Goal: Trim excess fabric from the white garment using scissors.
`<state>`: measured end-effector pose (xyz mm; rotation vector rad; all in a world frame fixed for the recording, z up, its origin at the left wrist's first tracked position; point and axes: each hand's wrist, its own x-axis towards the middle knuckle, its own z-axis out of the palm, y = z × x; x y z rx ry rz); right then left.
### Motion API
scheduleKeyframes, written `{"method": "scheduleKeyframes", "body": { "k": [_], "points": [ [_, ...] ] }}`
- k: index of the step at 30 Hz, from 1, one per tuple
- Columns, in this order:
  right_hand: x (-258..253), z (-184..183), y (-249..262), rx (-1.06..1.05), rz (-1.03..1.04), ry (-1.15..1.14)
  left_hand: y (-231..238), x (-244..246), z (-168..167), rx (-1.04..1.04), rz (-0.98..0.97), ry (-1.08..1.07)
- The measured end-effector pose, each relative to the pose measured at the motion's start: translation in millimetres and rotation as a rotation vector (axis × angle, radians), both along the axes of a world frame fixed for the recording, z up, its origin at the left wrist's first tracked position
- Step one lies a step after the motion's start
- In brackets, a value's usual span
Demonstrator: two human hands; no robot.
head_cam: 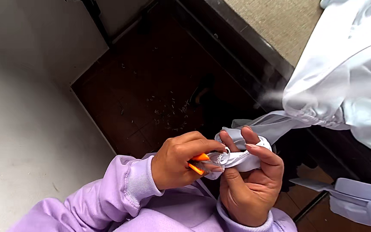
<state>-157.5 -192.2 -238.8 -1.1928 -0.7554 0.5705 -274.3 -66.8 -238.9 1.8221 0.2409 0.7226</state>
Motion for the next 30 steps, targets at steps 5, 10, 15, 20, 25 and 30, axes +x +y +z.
{"method": "scheduleKeyframes", "body": {
  "k": [5, 10, 15, 20, 25, 30],
  "points": [
    [-1, 3, -3, -0.089, -0.049, -0.042, -1, 4, -3, 0.247, 0.058, -0.033],
    [9, 3, -8, -0.093, -0.039, -0.085, 5, 11, -12, -0.807, -0.11, -0.169],
    [16, 2, -3, -0.163, -0.057, -0.107, 22, 12, -14, -0.576, -0.142, -0.127],
    [14, 4, 9, -0.253, -0.131, -0.218, 26, 13, -9, 0.061, -0.087, 0.01],
    [16, 6, 14, -0.243, 0.006, -0.149, 26, 20, -14, -0.216, -0.103, -0.066],
    [17, 2, 9, -0.235, 0.027, -0.171, 31, 20, -11, -0.35, -0.167, -0.116]
  ]
}}
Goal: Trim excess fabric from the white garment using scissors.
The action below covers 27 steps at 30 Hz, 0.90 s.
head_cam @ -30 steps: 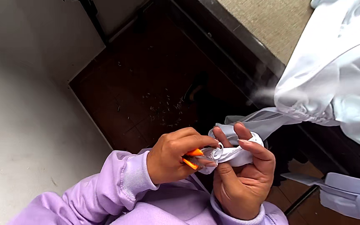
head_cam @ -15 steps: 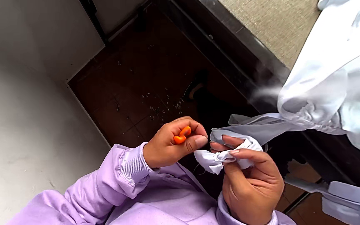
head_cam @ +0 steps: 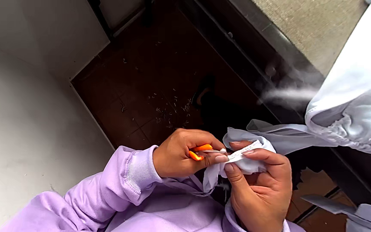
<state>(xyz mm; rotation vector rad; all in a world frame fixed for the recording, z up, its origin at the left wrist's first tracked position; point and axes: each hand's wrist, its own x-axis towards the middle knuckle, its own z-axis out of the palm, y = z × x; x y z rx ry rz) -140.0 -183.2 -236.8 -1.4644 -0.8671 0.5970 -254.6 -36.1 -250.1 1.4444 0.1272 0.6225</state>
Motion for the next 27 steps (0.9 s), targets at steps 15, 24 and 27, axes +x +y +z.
{"method": "scheduleKeyframes", "body": {
  "k": [15, 24, 27],
  "points": [
    [15, -1, -16, -0.095, 0.22, -0.097, 3, -40, 34, 0.652, 0.089, 0.513],
    [16, -5, -10, 0.016, 0.309, 0.058, 4, -34, 32, 0.832, 0.022, 0.501],
    [17, -5, -7, 0.058, 0.331, 0.265, 11, -32, 15, 0.552, -0.078, 0.4]
  ]
}}
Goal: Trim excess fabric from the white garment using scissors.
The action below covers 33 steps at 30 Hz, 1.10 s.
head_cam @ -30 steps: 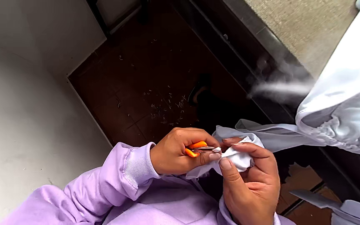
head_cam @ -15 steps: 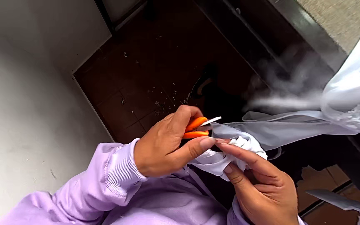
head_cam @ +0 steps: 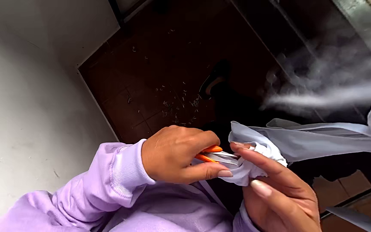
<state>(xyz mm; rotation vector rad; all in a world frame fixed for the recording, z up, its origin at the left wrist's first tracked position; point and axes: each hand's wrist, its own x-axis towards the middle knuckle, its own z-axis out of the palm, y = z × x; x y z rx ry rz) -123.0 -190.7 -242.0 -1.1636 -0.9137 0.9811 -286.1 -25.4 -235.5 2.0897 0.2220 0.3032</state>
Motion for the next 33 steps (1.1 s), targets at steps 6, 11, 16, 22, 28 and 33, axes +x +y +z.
{"method": "scheduleKeyframes", "body": {
  "k": [6, 11, 16, 22, 28, 33],
  "points": [
    [-8, -5, 6, -0.043, -0.191, -0.092, -12, 5, -25, -0.145, 0.013, -0.159],
    [-3, -6, 4, -0.062, -0.156, -0.099, -11, 1, -23, -0.284, 0.13, -0.286],
    [-5, -8, 4, -0.084, -0.091, -0.064, -13, -3, -27, -0.268, 0.155, -0.285],
    [-4, -7, 6, -0.131, 0.026, 0.138, -13, -6, -26, -0.13, 0.2, -0.352],
    [-11, -8, 11, -0.07, -0.127, 0.095, -13, -8, -37, -0.236, 0.23, -0.154],
    [-14, -11, 12, -0.08, -0.17, -0.065, -11, -16, -12, 0.046, 0.213, 0.063]
  ]
}}
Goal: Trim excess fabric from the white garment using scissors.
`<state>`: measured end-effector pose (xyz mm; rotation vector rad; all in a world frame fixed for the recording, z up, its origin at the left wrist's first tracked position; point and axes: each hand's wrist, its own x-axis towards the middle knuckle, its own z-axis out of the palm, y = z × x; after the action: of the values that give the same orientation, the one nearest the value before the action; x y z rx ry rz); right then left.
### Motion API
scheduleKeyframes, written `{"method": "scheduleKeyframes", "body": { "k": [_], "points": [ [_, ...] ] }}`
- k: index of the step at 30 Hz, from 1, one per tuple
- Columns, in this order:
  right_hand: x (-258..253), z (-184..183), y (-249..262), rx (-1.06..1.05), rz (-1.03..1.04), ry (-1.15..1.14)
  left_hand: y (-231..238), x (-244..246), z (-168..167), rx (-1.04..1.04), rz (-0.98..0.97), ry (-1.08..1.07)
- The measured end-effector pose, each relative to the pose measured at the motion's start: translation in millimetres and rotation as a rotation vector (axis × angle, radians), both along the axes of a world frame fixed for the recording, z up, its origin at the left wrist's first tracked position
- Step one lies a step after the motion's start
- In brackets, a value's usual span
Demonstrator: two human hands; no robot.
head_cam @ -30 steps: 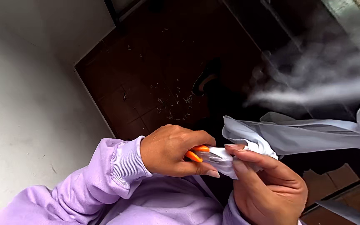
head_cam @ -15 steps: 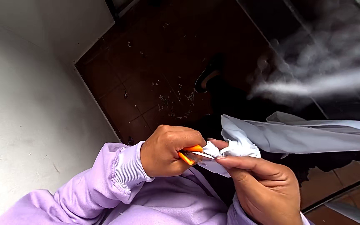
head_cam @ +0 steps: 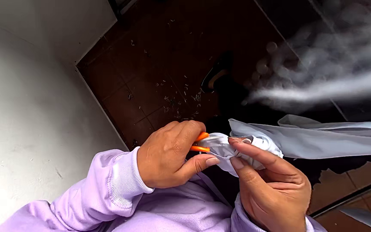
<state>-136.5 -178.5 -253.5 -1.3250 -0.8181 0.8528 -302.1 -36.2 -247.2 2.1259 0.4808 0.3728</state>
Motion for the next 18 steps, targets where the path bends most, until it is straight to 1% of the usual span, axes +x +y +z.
{"method": "scheduleKeyframes", "body": {
  "k": [2, 4, 7, 13, 18],
  "points": [
    [0, 0, 1, -0.006, -0.003, -0.028, 1, 0, 8, 0.142, -0.015, 0.037],
    [0, 0, 1, -0.019, 0.007, -0.052, -2, 2, 10, 0.241, -0.027, 0.072],
    [-1, 1, 2, -0.018, 0.027, -0.069, -4, 9, 9, 0.291, -0.024, 0.083],
    [-2, 1, 3, -0.015, 0.044, -0.076, -4, 15, 6, 0.281, -0.047, 0.059],
    [0, -1, 3, 0.007, 0.057, 0.008, -2, 16, 0, 0.155, -0.072, -0.002]
  ]
}}
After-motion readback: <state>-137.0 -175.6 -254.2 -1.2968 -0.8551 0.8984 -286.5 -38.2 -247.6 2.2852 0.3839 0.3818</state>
